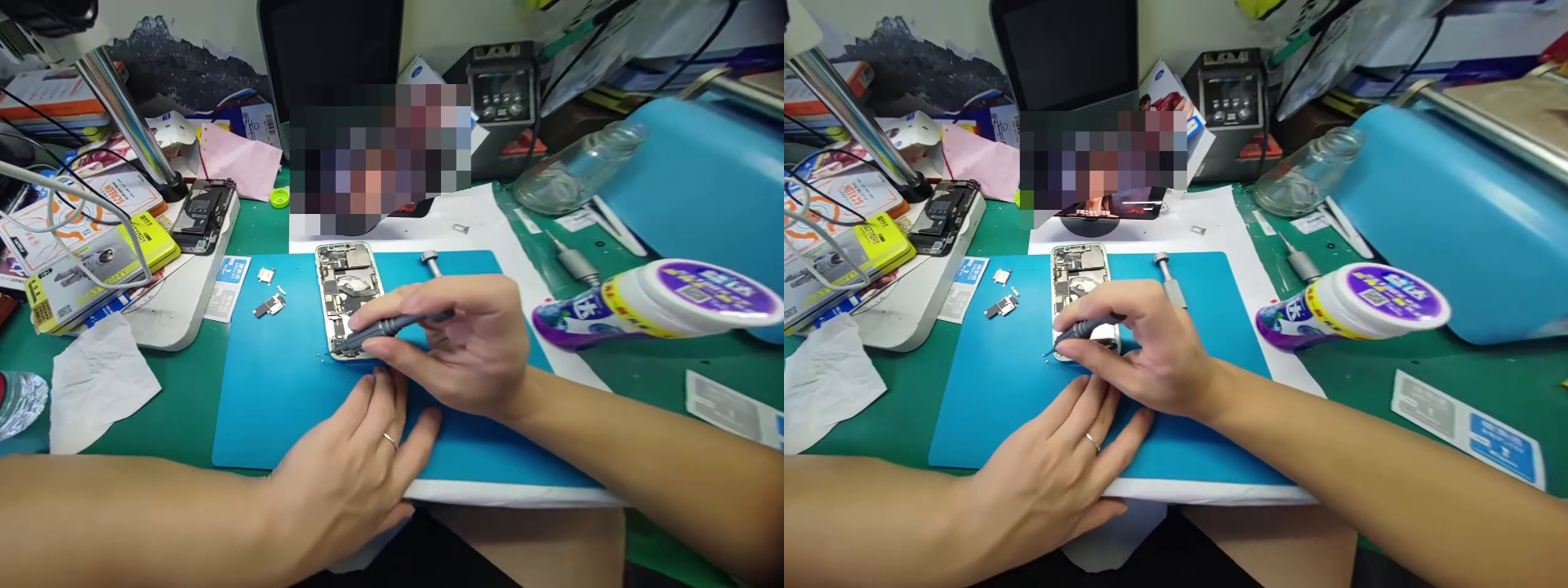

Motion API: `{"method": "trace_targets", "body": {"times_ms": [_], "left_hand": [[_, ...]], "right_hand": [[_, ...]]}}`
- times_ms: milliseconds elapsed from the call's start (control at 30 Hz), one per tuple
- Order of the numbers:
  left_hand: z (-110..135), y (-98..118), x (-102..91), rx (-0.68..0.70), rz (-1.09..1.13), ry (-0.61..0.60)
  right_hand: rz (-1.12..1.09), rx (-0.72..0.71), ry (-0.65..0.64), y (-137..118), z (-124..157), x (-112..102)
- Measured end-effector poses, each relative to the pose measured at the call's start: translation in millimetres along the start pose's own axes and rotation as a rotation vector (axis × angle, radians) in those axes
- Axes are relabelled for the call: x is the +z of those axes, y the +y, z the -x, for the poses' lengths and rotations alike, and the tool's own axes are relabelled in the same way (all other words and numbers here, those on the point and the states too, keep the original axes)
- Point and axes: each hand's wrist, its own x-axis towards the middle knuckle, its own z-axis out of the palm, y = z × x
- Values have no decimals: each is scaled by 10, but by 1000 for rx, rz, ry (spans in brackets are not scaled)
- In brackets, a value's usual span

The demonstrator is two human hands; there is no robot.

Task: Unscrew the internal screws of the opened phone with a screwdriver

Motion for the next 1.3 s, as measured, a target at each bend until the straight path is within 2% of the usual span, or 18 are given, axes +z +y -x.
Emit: {"method": "trace_targets", "body": {"times_ms": [200,467,633,767,1000,1300], "left_hand": [[-6,-4,-12,8,12,0],[-8,-8,-25,4,12,-5],[-5,-5,-19,-1,20,2],[-8,-8,-16,-9,28,-2],[1,-17,-17,-7,28,18],[22,-62,10,16,53,92]], "right_hand": [[50,62,-24,20,35,-15],[65,53,-76,38,56,17],[64,67,-66,32,59,9],[69,19,-56,3,28,-20],[99,-200,-85,-84,-54,-82],[80,-152,27,32,-51,-33]]}}
